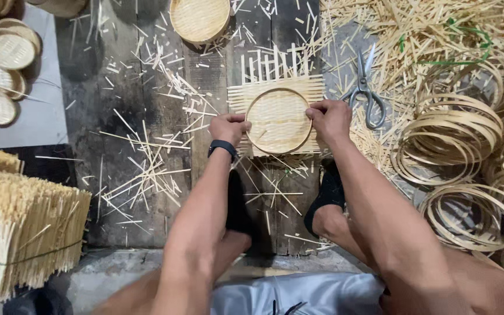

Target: The person places a circular bamboo mold on a flat woven bamboo mat, then uses shears to trim the excess bamboo strips around the mold's edge. The person repeats this process with multiple mats, stacking the finished circular pieces.

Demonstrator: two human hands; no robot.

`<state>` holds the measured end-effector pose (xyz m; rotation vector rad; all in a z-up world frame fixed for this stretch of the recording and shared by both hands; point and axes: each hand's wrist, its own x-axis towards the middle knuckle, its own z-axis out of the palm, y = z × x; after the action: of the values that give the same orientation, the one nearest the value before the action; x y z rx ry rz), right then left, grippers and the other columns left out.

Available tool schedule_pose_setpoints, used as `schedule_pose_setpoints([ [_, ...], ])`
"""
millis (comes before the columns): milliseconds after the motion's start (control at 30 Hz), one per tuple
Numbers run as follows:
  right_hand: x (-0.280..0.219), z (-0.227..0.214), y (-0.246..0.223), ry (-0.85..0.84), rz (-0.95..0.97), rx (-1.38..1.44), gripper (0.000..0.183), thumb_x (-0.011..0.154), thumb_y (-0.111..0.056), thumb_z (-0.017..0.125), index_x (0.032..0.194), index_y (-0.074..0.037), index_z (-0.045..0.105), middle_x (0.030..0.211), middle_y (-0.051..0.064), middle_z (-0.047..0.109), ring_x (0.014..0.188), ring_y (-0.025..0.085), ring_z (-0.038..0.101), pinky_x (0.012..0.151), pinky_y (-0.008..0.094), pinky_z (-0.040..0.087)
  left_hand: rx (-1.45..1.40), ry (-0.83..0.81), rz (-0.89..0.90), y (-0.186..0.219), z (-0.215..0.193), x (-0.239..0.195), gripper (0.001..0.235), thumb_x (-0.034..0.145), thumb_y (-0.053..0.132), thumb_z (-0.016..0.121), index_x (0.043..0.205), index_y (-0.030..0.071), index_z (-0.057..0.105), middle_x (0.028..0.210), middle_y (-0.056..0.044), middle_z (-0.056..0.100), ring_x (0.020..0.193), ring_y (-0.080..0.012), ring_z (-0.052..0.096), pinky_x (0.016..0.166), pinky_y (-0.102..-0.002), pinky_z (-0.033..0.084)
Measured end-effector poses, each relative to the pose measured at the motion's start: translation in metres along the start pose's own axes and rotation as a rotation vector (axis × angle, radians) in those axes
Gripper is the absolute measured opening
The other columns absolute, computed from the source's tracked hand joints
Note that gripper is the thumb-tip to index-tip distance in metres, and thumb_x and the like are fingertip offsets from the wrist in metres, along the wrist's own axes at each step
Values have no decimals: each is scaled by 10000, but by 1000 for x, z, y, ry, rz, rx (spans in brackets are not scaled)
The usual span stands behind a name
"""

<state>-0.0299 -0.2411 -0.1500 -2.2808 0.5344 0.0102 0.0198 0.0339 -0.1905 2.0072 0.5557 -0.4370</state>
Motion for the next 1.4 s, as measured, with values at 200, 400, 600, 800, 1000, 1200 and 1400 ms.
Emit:
schedule_pose_setpoints([
  [200, 0, -1, -2, -13, 2, 32, 190, 803, -170, 853, 969, -86, 820, 830, 120, 772, 723, 211, 738, 731, 341, 577, 52, -39, -42, -8, -1, 19, 250, 675, 121, 939, 902, 71, 846, 850, -86, 795, 708, -142, 712, 701, -284, 566],
  [400, 5, -2, -3, -111, 200, 146, 160, 825, -130, 844, 963, -54, 814, 742, 101, 762, 596, 137, 706, 586, 286, 564, 142, -221, -49, 1, -12, 35, 238, 662, 149, 938, 846, 45, 828, 773, -81, 784, 645, -161, 702, 645, -319, 578],
  [600, 16, 1, 23, -208, 215, 275, 159, 833, -101, 842, 964, -20, 806, 733, 67, 750, 563, 94, 653, 536, 247, 525, 153, -165, 127, -20, -4, 32, 213, 705, 218, 906, 823, 59, 829, 772, -66, 789, 672, -127, 727, 690, -288, 580],
  [800, 33, -7, 18, -364, 131, 389, 163, 817, -104, 839, 926, 11, 802, 744, 49, 757, 616, 73, 660, 582, 226, 540, -18, -205, 63, -27, -5, 26, 225, 660, 177, 909, 815, 36, 827, 832, -73, 812, 736, -131, 743, 707, -287, 587],
  [1000, 15, -38, -72, -429, -145, -289, 718, 644, -212, 951, 1241, 58, 656, 1233, 258, 629, 1153, 344, 547, 999, 440, 439, 269, -60, 44, 21, -12, 18, 216, 786, 187, 846, 941, 49, 788, 1033, -124, 732, 1008, -268, 653, 906, -404, 523],
  [1200, -39, 24, -120, -566, -609, -831, 1106, 668, -552, 825, 1414, 149, 407, 1530, 374, 247, 1474, 498, 130, 1217, 586, 94, 289, -60, 970, 58, 31, 22, 204, 946, 262, 730, 1103, 155, 805, 1257, -116, 670, 1197, -346, 551, 1042, -449, 433],
  [1400, -44, 44, -76, -433, -774, -803, 1011, 689, -529, 781, 1423, 93, 469, 1568, 339, 286, 1521, 474, 134, 1221, 647, 48, 90, -142, 720, 36, 51, 30, 205, 947, 277, 705, 1090, 181, 816, 1150, -61, 735, 1108, -290, 611, 1015, -398, 474],
])
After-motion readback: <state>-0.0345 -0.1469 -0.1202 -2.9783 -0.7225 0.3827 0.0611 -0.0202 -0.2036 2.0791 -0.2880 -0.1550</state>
